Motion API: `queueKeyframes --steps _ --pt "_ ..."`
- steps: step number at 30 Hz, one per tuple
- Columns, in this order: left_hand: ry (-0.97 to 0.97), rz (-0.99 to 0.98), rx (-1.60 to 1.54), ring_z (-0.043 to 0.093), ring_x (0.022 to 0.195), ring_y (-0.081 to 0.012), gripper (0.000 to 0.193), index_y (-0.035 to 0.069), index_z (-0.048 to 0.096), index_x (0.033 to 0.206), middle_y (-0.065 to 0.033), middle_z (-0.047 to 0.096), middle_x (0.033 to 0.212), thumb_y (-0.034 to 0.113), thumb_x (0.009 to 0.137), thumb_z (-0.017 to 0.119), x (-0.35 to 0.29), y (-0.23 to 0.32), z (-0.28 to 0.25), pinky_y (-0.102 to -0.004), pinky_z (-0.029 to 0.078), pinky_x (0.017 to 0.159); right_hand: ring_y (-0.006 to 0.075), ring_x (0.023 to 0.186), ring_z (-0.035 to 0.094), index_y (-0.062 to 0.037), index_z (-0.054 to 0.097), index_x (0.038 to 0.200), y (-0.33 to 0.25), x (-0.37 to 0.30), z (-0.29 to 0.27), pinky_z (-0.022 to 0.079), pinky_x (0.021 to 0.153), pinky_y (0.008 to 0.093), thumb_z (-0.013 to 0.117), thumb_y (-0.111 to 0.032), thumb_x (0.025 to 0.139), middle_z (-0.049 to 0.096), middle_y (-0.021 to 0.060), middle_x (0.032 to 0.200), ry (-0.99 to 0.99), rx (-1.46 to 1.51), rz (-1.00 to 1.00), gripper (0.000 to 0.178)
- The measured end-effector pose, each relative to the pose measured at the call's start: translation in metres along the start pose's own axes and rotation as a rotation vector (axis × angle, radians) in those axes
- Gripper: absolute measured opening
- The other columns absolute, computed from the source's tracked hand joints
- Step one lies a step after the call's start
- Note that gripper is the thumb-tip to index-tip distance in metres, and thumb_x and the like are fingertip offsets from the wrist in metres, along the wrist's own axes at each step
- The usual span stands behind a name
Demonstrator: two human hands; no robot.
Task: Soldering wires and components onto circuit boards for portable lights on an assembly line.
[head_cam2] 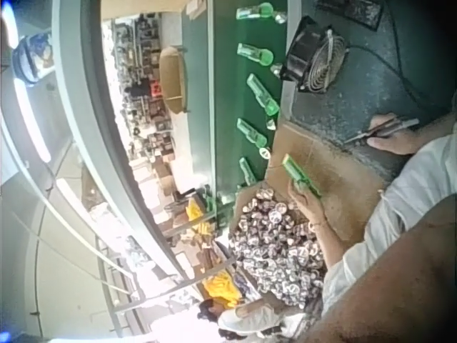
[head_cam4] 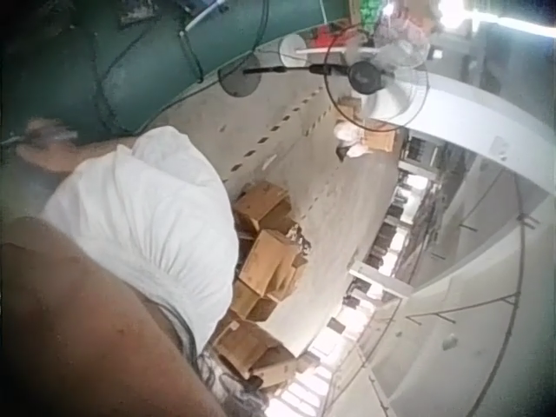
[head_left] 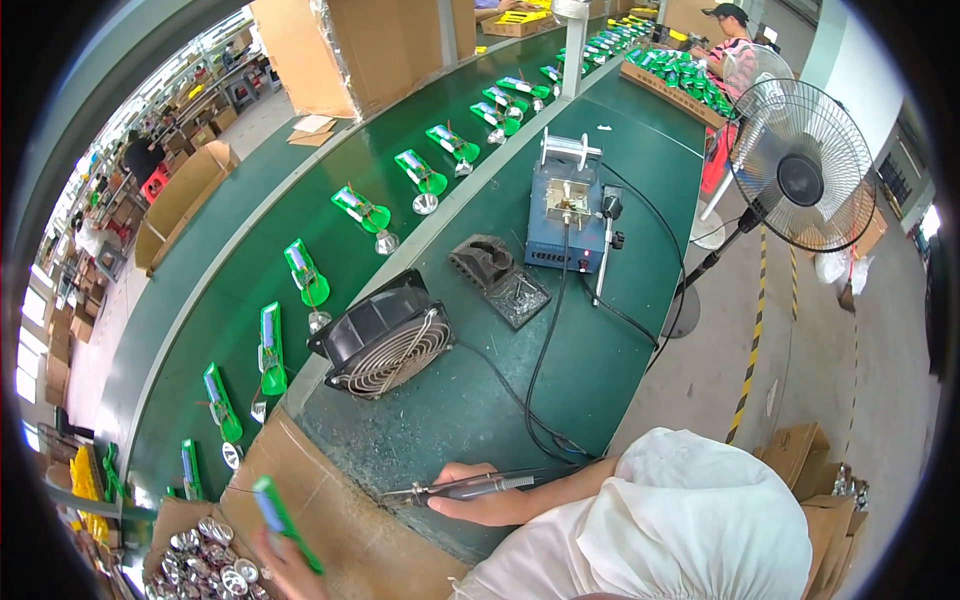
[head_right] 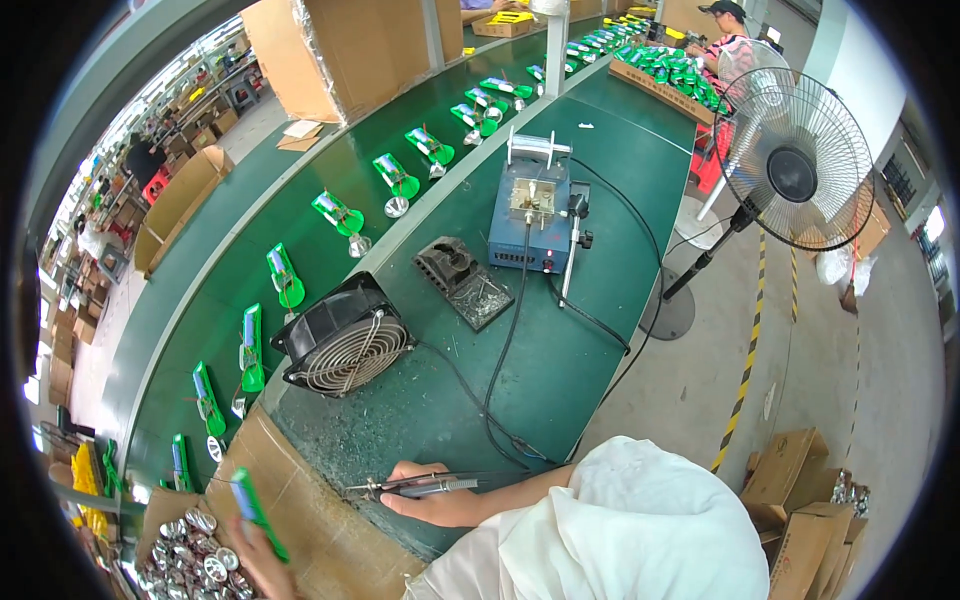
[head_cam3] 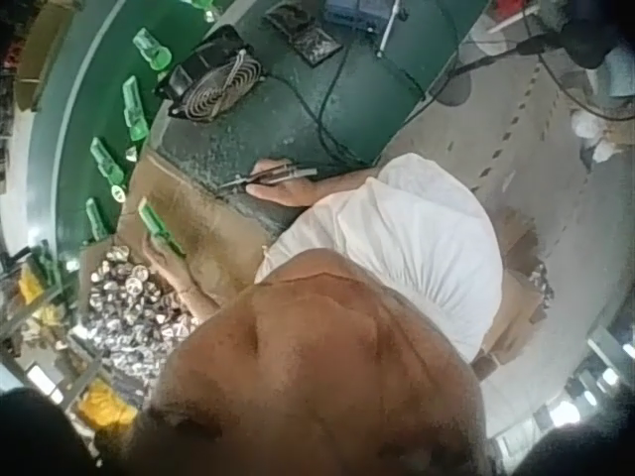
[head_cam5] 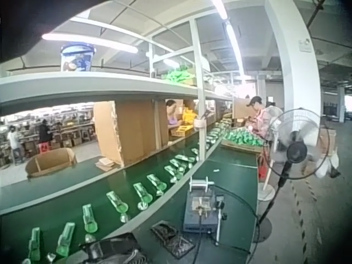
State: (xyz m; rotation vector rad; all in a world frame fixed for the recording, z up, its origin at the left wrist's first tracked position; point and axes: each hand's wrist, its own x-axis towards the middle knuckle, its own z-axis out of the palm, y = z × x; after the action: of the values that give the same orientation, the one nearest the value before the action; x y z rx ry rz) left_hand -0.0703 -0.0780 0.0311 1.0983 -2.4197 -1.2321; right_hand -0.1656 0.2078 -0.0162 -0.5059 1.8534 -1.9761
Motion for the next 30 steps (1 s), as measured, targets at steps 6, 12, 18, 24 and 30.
queueKeyframes --steps 6,12,18,24,30 --pt "0.05 0.15 0.051 0.046 0.106 -0.0358 0.04 0.002 0.041 0.122 -0.0222 0.045 0.121 0.028 0.092 0.045 -0.087 0.001 0.036 -0.0405 0.039 0.089 0.0079 0.056 0.049 -0.0035 0.051 0.081 0.002 -0.002 0.003 0.039 0.051 0.0262 0.063 -0.022 0.081 0.055 0.0027 0.062 -0.002 0.019 -0.055 0.022" --pt "0.431 0.184 1.064 0.04 0.115 -0.0336 0.066 0.016 0.031 0.136 -0.0131 0.037 0.132 0.053 0.084 0.047 -0.091 -0.05 -0.005 -0.0531 0.031 0.092 0.0072 0.058 0.05 -0.004 0.054 0.082 0.009 -0.01 0.003 0.041 0.053 0.0257 0.063 -0.022 0.081 0.056 0.0025 0.065 0.066 0.001 -0.1 0.02" --pt "0.263 0.247 0.834 0.032 0.125 -0.0344 0.036 0.01 0.053 0.113 -0.0185 0.039 0.13 0.015 0.077 0.059 -0.139 -0.051 0.019 -0.0562 0.013 0.1 0.009 0.066 0.054 -0.0033 0.059 0.083 0.006 -0.018 0.003 0.044 0.058 0.0256 0.066 -0.02 0.079 0.059 0.0046 0.074 0.026 -0.149 -0.204 0.019" --pt "0.474 0.568 0.568 0.051 0.09 -0.0312 0.023 0.007 0.052 0.082 -0.0128 0.053 0.101 0.013 0.067 0.069 -0.131 -0.041 0.012 -0.0408 0.038 0.077 0.0087 0.053 0.053 -0.0006 0.051 0.086 0.009 -0.019 0.002 0.043 0.048 0.0203 0.058 -0.012 0.084 0.058 0.008 0.066 0.093 0.052 -0.104 0.013" --pt "0.451 0.285 0.467 0.053 0.056 -0.0275 0.034 0.005 0.059 0.056 -0.0085 0.055 0.056 0.031 0.077 0.063 -0.131 -0.053 -0.006 -0.037 0.041 0.052 0.0084 0.053 0.05 0.0 0.052 0.089 0.006 -0.018 0.008 0.041 0.049 0.019 0.058 -0.011 0.083 0.057 0.0076 0.067 0.068 0.008 -0.124 0.014"
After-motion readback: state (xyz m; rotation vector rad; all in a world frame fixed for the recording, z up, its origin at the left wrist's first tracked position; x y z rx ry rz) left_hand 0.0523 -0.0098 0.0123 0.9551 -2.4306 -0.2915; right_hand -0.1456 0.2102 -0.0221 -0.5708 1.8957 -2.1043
